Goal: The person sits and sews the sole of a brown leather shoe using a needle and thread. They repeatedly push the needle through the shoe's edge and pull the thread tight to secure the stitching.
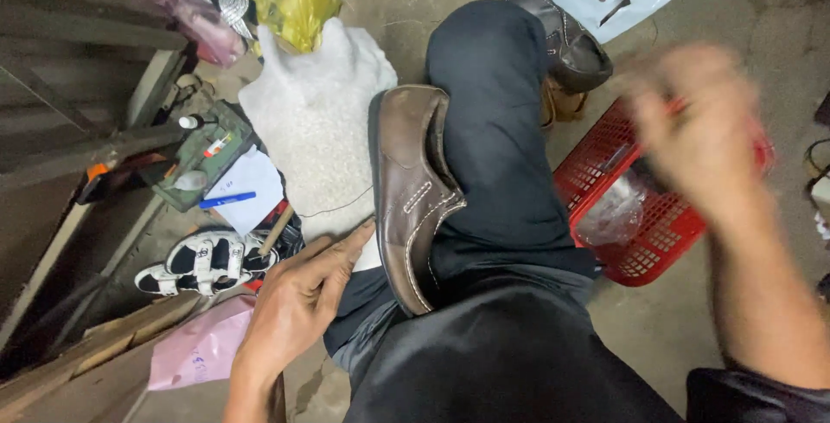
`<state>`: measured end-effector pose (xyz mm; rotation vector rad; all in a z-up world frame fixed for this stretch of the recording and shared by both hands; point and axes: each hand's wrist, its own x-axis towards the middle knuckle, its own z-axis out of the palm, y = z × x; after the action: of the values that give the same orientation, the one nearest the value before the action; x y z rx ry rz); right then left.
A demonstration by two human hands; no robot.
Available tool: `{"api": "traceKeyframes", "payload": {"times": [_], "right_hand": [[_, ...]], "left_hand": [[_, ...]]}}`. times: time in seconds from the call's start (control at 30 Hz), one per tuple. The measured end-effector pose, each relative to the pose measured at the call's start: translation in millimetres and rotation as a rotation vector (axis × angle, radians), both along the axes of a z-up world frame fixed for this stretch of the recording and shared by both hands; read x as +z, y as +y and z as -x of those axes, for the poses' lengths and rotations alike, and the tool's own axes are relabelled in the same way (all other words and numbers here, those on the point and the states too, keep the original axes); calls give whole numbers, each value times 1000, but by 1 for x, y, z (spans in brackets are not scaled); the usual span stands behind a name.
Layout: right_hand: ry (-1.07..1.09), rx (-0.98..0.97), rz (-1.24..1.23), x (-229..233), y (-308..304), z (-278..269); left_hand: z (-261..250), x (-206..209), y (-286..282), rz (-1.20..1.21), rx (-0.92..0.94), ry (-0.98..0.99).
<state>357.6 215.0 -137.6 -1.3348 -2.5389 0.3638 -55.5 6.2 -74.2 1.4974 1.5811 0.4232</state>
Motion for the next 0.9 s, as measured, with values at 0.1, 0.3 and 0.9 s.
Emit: {"api": "traceKeyframes", "payload": {"times": [0.1,0.3,0.9], "right_hand": [[63,303,73,7,-28,92],[309,478,1,1,-24,137],[681,-163,1111,39,18,155]], "left_hand": [[-1,5,5,54,36,60],[-4,1,4,-12,78,16],[-1,-5,20,-36,67,-50]]}}
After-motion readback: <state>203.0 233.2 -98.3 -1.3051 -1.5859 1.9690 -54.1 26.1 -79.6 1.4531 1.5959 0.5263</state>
